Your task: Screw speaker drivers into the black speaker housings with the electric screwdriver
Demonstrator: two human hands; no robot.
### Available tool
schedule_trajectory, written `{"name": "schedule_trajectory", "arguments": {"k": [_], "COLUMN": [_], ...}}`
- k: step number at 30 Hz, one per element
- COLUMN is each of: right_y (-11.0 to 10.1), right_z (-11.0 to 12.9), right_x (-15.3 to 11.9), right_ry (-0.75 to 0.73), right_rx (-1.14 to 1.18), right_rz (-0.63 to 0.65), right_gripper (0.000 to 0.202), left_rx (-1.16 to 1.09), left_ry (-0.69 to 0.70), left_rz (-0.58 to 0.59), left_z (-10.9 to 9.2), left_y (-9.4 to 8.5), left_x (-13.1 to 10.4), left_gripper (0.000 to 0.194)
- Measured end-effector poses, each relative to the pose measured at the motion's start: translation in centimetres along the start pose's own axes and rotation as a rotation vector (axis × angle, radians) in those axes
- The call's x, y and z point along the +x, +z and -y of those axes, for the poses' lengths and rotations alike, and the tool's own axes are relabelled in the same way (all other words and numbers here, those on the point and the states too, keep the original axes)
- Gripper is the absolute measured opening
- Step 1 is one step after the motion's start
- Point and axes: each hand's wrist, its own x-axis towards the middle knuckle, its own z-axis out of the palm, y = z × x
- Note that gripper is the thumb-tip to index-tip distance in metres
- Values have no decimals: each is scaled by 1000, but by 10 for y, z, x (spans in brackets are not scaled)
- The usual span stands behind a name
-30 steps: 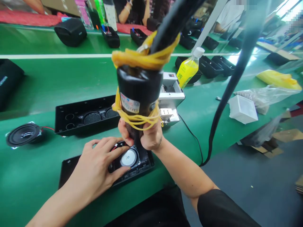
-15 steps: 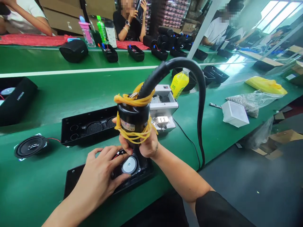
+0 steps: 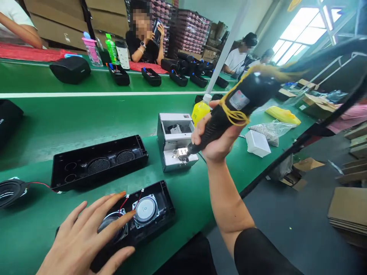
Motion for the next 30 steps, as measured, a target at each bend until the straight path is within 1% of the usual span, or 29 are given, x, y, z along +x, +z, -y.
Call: {"name": "schedule_trajectory", "arguments": {"k": [4, 7, 13, 22, 30], "right_y": [-1, 1, 0, 0, 0], "right_z": [-10, -9, -13, -9, -9], "right_x": [-1, -2, -5, -3, -6], "right_ry": [68, 89, 83, 74, 87], "right_rx": [-58, -65, 14, 36, 11], "right_rz": [24, 8, 42, 15, -9], "right_gripper": [69, 66, 64, 60, 63], "left_rx": [79, 65, 40, 17, 7], "left_ry": [46, 45, 13, -13, -27], "left_rz": [15, 21, 18, 21, 39], "left_z": [-4, -4, -6, -9, -9], "left_y": [10, 12, 10, 6, 7], "left_x": [-7, -5, 0, 3, 2], "left_gripper": [65, 66, 61, 57, 58]}}
